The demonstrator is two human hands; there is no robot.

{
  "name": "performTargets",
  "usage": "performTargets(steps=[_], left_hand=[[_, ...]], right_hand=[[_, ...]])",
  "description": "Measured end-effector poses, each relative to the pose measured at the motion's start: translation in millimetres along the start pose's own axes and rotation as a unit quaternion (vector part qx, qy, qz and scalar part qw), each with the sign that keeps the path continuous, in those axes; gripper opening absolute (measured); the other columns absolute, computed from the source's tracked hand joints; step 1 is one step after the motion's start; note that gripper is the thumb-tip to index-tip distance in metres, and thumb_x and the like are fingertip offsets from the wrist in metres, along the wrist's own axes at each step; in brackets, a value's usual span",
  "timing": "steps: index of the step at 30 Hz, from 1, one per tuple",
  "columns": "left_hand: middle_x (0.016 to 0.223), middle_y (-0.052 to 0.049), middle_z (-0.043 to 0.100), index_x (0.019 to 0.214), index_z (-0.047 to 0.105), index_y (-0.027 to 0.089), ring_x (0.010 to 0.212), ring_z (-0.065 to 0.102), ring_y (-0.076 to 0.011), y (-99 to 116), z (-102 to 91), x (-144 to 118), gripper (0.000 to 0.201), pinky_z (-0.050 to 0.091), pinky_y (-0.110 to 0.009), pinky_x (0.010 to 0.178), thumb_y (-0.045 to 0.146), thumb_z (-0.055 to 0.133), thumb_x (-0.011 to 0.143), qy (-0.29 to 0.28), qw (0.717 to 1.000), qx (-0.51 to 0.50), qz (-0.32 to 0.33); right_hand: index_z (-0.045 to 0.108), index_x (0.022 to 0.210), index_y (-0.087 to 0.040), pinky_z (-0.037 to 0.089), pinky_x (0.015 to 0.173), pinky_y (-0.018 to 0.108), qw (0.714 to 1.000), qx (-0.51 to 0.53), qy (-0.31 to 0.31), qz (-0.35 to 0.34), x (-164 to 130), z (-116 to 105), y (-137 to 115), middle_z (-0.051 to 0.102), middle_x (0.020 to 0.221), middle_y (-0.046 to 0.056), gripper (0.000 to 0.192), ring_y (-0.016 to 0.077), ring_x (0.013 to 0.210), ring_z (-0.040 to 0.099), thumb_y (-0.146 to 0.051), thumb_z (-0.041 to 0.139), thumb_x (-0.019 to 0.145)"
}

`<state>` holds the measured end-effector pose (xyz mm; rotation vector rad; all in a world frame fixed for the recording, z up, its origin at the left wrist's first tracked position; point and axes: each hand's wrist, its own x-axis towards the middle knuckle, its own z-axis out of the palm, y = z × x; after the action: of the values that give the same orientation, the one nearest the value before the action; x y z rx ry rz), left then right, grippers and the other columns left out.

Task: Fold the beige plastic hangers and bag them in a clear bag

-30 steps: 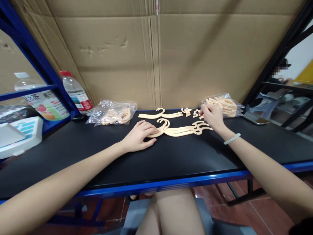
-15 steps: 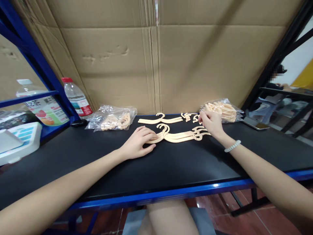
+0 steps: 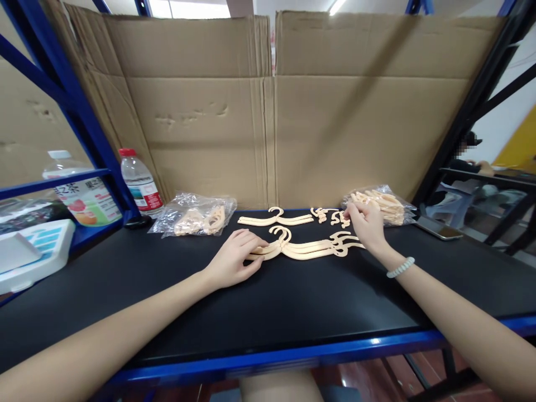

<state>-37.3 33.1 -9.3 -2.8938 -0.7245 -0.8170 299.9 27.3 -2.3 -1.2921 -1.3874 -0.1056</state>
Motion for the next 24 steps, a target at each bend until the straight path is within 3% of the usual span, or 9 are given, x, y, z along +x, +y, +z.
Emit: performTargets(steps=[8,14,16,19,24], left_hand=[[0.094,-0.004,0.069,0.097,0.059,0.021,0.086,0.062,-0.0186,0,3.5,-2,0.016,0.040,-0.041,0.095,0.022,0.046,0.087,0.037,0.999,0.008,-0.022],[0.092,-0.005,0.069,0.097,0.058,0.020,0.088,0.062,-0.0201,1,-10.2,7,0.015,0.046,-0.038,0.087,0.021,0.046,0.088,0.082,0.996,0.031,-0.018],[0.094,-0.006,0.068,0.099,0.058,0.019,0.091,0.062,-0.0214,-3,-15.9,16,0.017,0.047,-0.037,0.084,0.021,0.047,0.087,0.068,0.996,0.048,-0.027],[0.104,-0.008,0.067,0.104,0.058,0.018,0.097,0.061,-0.0228,-16,-18.8,34,0.022,0.048,-0.037,0.085,0.020,0.047,0.085,-0.005,0.996,0.074,-0.052],[0.101,-0.009,0.067,0.103,0.060,0.016,0.095,0.064,-0.0226,-45,-5.8,56,0.024,0.050,-0.034,0.081,0.017,0.048,0.082,-0.074,0.989,0.100,-0.075]], right_hand=[[0.057,0.077,-0.019,0.038,0.050,0.028,0.999,0.043,-0.015,0.025,-1,6,8,0.059,0.057,0.001,0.010,0.0177,0.054,0.056,-0.026,0.050,0.077],[0.057,0.080,-0.020,0.044,0.056,0.029,0.998,0.007,0.008,-0.061,7,2,8,0.062,0.066,0.002,0.009,0.0182,0.061,0.060,-0.021,0.048,0.079],[0.058,0.083,-0.019,0.046,0.061,0.030,0.994,-0.044,-0.034,-0.097,16,2,13,0.063,0.069,0.003,0.012,0.0186,0.065,0.061,-0.019,0.047,0.080],[0.061,0.087,-0.017,0.048,0.065,0.032,0.971,-0.118,-0.145,-0.148,33,7,26,0.067,0.075,0.006,0.016,0.0200,0.070,0.063,-0.017,0.047,0.081],[0.069,0.080,-0.020,0.049,0.076,0.035,0.920,-0.165,-0.284,-0.211,55,23,44,0.071,0.082,0.006,0.023,0.0229,0.080,0.063,-0.003,0.055,0.071]])
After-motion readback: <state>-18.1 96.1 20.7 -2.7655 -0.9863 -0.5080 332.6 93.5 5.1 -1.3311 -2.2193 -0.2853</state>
